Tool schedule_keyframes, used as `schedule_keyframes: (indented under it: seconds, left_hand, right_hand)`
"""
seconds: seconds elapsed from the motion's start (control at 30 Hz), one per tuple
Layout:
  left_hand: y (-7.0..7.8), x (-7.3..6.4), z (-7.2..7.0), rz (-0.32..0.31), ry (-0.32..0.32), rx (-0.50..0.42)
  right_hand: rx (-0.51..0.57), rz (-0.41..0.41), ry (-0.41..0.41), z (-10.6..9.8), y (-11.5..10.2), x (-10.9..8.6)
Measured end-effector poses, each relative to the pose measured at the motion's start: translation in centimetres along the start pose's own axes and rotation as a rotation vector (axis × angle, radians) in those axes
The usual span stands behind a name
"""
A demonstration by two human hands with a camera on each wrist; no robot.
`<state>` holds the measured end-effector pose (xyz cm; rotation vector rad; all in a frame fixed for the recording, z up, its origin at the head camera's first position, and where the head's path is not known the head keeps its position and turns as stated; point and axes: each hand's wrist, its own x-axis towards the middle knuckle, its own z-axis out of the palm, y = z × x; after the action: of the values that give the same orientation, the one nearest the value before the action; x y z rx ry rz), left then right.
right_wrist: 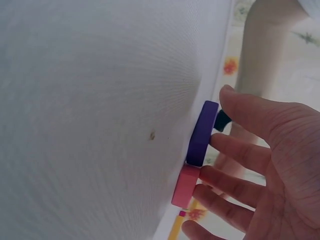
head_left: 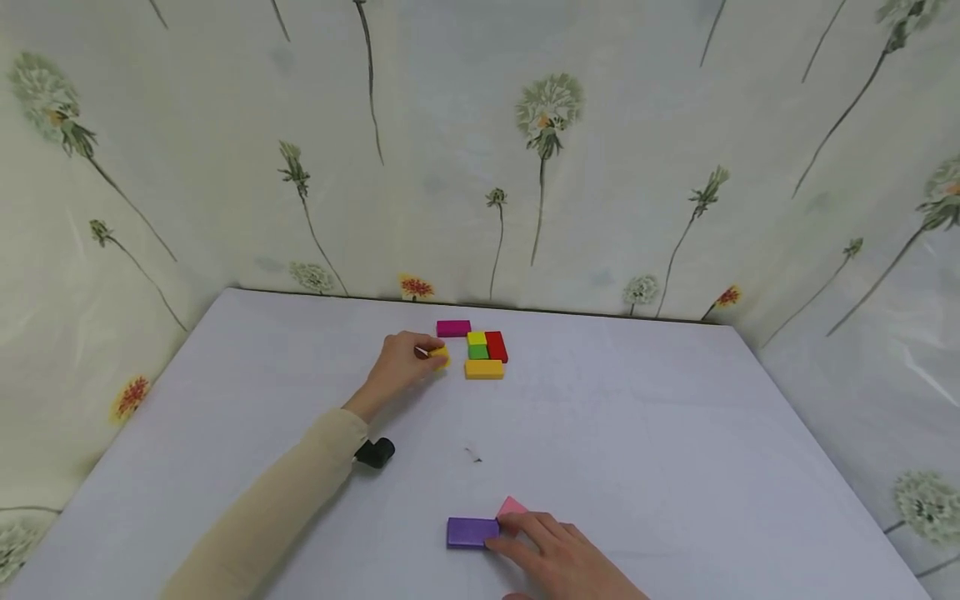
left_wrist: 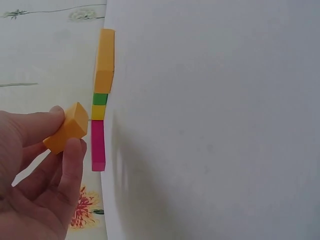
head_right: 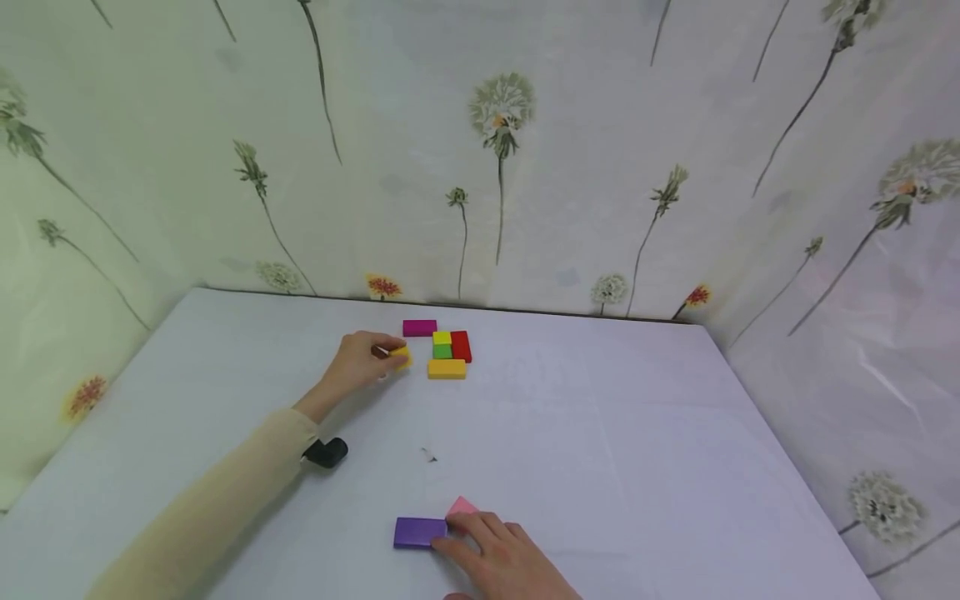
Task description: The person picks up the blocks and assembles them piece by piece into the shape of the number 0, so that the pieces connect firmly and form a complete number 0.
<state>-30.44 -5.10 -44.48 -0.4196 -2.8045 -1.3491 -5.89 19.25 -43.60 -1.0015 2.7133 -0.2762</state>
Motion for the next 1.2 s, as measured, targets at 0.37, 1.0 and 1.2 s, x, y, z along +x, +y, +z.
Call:
schedule_keyframes:
  seconds: [0.37,1.0,1.2]
  left_hand:
    - [0.8,-1.8,-0.5,-0.026,-0.086,-0.130]
    - [0.6,-3.8,-0.6,-0.096,-0.118,-0.183]
    - [0.9,-4.6,-0.9,-0.096,-0.150,-0.244]
  right_hand:
    - [0.014,0.001,-0.001,-0.1,0.1,0.0]
    - [0.031,0.032,-0.023,-0.1,0.1,0.1]
    - [0.031,0.040,-0.031,-0.2,0.2,0.1]
